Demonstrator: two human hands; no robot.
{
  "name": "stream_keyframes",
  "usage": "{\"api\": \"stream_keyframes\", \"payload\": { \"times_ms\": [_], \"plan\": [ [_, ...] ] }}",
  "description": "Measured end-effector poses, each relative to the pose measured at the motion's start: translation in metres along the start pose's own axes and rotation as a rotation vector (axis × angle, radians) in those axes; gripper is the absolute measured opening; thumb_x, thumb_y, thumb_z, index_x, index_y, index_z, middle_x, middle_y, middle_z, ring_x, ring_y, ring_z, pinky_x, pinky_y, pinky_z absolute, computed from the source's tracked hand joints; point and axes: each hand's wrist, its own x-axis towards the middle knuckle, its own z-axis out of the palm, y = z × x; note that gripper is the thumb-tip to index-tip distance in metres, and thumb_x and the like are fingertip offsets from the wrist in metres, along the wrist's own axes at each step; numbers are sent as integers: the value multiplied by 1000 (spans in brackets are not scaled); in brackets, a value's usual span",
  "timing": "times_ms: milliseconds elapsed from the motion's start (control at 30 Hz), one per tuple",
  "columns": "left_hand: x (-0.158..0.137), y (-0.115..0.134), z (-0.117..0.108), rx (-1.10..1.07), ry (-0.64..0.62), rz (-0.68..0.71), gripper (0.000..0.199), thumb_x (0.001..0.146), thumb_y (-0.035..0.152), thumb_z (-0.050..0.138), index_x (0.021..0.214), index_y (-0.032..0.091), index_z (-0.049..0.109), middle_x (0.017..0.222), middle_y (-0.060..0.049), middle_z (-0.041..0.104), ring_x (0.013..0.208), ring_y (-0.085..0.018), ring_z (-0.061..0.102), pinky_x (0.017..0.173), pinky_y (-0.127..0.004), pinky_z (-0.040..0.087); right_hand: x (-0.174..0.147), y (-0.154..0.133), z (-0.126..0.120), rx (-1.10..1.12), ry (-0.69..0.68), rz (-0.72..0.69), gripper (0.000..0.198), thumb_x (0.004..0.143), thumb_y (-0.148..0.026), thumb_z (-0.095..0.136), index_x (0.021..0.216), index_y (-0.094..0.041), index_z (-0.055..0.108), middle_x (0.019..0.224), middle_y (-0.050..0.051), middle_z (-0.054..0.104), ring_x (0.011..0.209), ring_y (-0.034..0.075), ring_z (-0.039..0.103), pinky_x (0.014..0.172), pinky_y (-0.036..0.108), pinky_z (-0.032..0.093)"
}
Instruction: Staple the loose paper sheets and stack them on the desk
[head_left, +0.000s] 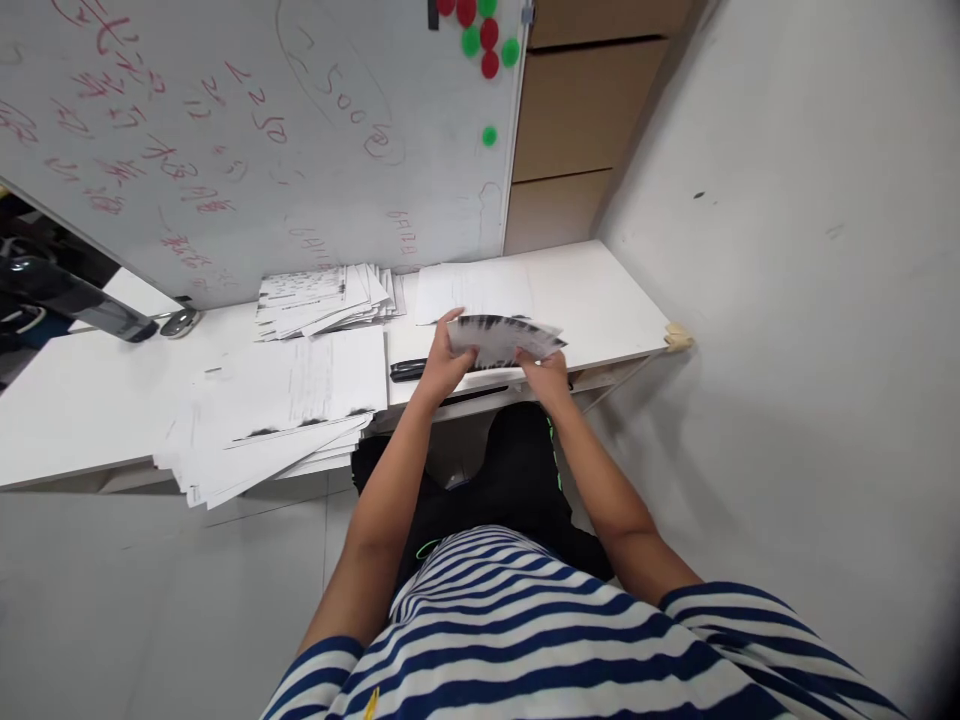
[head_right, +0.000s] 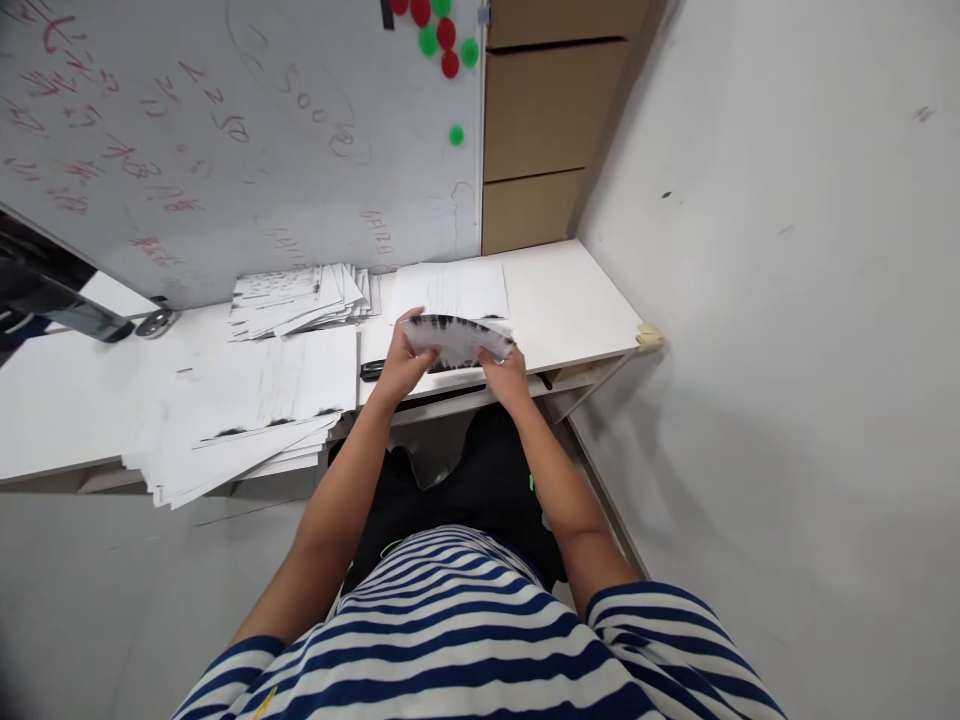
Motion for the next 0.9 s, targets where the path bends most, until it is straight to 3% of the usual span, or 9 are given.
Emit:
{"api": "stream_keyframes", "payload": {
  "times_ms": [67, 133, 200, 300, 400, 533, 733, 900],
  "plan": [
    [2, -19, 2, -82, 50, -81, 93, 77, 28, 73, 154, 22, 22, 125, -12, 65, 110, -18, 65, 97, -32, 50, 5, 13, 10, -18, 34, 55, 35, 70, -44, 79, 93, -19, 75, 96, 7, 76, 107, 31, 69, 106, 50, 49],
    [5, -32, 0, -137, 81, -131, 97, 77, 30, 72, 155, 23, 15, 123, -11, 67, 109, -17, 65, 97, -31, 50, 8, 17, 16, -2, 36, 20, 34, 73, -47, 76, 93, -19, 74, 98, 8, 77, 109, 31, 68, 106, 50, 49],
    [7, -38, -4, -135, 75, -118, 80, 79, 32, 69, 148, 22, 30, 119, -9, 69, 106, -17, 65, 95, -31, 50, 12, 16, 19, 11, 10, -39, 38, 75, -49, 75, 99, -19, 74, 103, 8, 76, 111, 29, 67, 108, 48, 47],
    [2, -41, -7, 36, 77, -94, 39, 82, 32, 65, 118, 19, 58, 107, -8, 71, 98, -20, 66, 91, -34, 51, 16, 22, 21, -24, -42, -51, 49, 73, -48, 77, 113, -21, 69, 112, 9, 74, 111, 27, 67, 107, 46, 47],
    [-14, -44, -1, 328, 192, -148, 18, 83, 28, 61, 99, 20, 62, 92, -6, 69, 92, -23, 65, 89, -38, 50, 14, 44, 20, -38, -73, -15, 72, 70, -44, 77, 134, -21, 55, 119, 10, 71, 109, 25, 67, 104, 45, 49],
    [-39, -44, 12, 432, 229, -140, 27, 86, 27, 58, 113, 23, 60, 100, -7, 70, 97, -26, 65, 89, -39, 48, 1, 64, 15, -17, 16, -16, 86, 73, -44, 72, 148, -21, 37, 125, 13, 67, 113, 23, 65, 104, 43, 47],
    [-40, -36, 23, 144, 291, -33, 39, 90, 33, 56, 126, 23, 51, 118, -8, 69, 111, -20, 65, 95, -30, 47, -15, 45, 12, -58, 103, -155, 61, 83, -47, 66, 136, -25, 45, 122, 10, 67, 113, 20, 65, 106, 39, 47],
    [-37, -50, 28, 192, 375, -121, 34, 86, 30, 59, 119, 22, 55, 109, -7, 71, 100, -20, 67, 89, -30, 48, -15, 49, 15, -216, 52, -146, 64, 84, -48, 62, 141, -24, 44, 130, 13, 64, 119, 24, 62, 108, 43, 44]
  ]
}}
